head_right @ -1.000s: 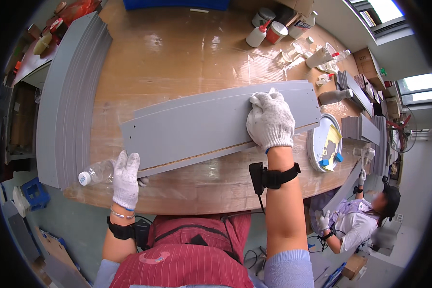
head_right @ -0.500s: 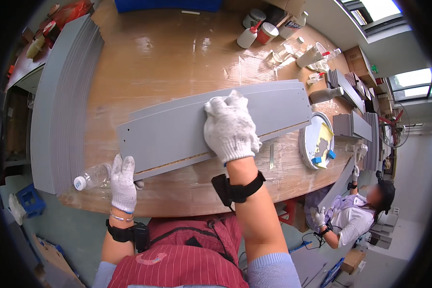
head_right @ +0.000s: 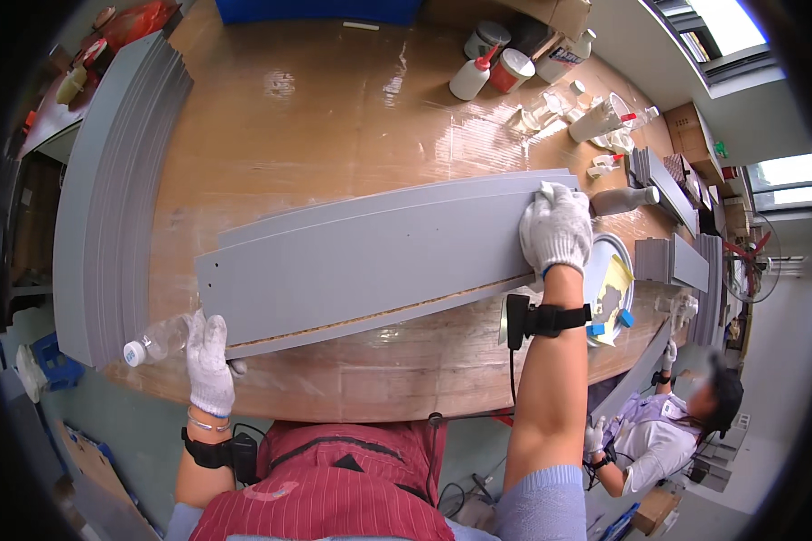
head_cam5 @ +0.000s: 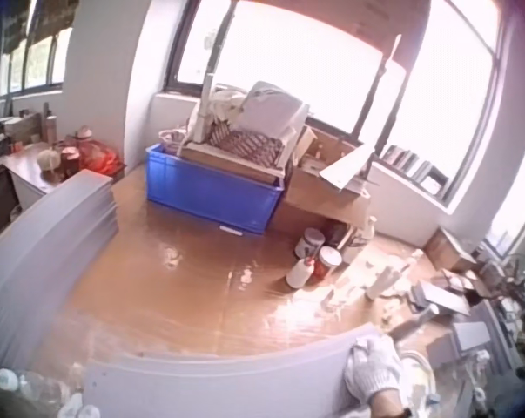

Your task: The person wipes the surface of a grey rectangular panel with a white cloth, then uses a blue sanding block to smooth the edges. They repeat this process on multiple panels, stacking the finished ones on the table.

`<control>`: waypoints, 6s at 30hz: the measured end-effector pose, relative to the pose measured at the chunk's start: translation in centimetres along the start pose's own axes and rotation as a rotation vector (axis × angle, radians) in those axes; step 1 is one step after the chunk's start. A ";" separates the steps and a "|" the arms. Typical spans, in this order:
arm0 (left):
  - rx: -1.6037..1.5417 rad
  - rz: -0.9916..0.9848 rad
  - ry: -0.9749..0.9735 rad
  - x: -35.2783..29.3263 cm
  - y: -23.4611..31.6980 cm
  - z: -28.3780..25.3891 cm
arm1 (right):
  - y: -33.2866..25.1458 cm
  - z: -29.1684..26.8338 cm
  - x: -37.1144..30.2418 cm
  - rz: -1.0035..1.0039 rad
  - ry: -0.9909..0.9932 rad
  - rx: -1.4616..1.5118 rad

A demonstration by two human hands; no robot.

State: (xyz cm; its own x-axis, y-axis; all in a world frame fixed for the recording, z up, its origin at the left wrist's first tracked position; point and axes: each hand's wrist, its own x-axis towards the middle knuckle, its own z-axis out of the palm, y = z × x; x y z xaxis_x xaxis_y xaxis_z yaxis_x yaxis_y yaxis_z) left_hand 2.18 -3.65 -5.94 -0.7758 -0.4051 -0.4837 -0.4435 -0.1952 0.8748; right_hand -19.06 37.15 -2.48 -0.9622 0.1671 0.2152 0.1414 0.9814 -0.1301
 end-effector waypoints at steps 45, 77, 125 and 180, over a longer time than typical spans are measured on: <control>-1.036 -0.323 -0.766 1.3 -2.9 -6.3 | -27.4 -4.1 -17.8 -0.197 -0.692 1.132; -0.302 -0.067 -0.411 0.3 -0.6 -2.6 | -22.0 -1.3 -16.7 -0.667 -0.119 0.373; -0.633 -0.060 -0.591 -0.2 -1.7 -2.2 | -32.5 -1.6 -16.3 -0.905 -0.261 0.259; 0.033 0.069 0.052 2.9 1.7 0.1 | -4.2 0.3 -8.4 -0.222 0.172 0.207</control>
State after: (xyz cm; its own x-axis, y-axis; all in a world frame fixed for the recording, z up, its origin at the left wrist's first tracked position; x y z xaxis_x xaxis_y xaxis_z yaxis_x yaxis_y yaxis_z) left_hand -0.88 -5.03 -5.86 -0.7809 -0.4628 -0.4195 -0.4051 -0.1360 0.9041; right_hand -11.60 31.63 -4.02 -0.9083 -0.0173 0.4180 -0.1339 0.9586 -0.2514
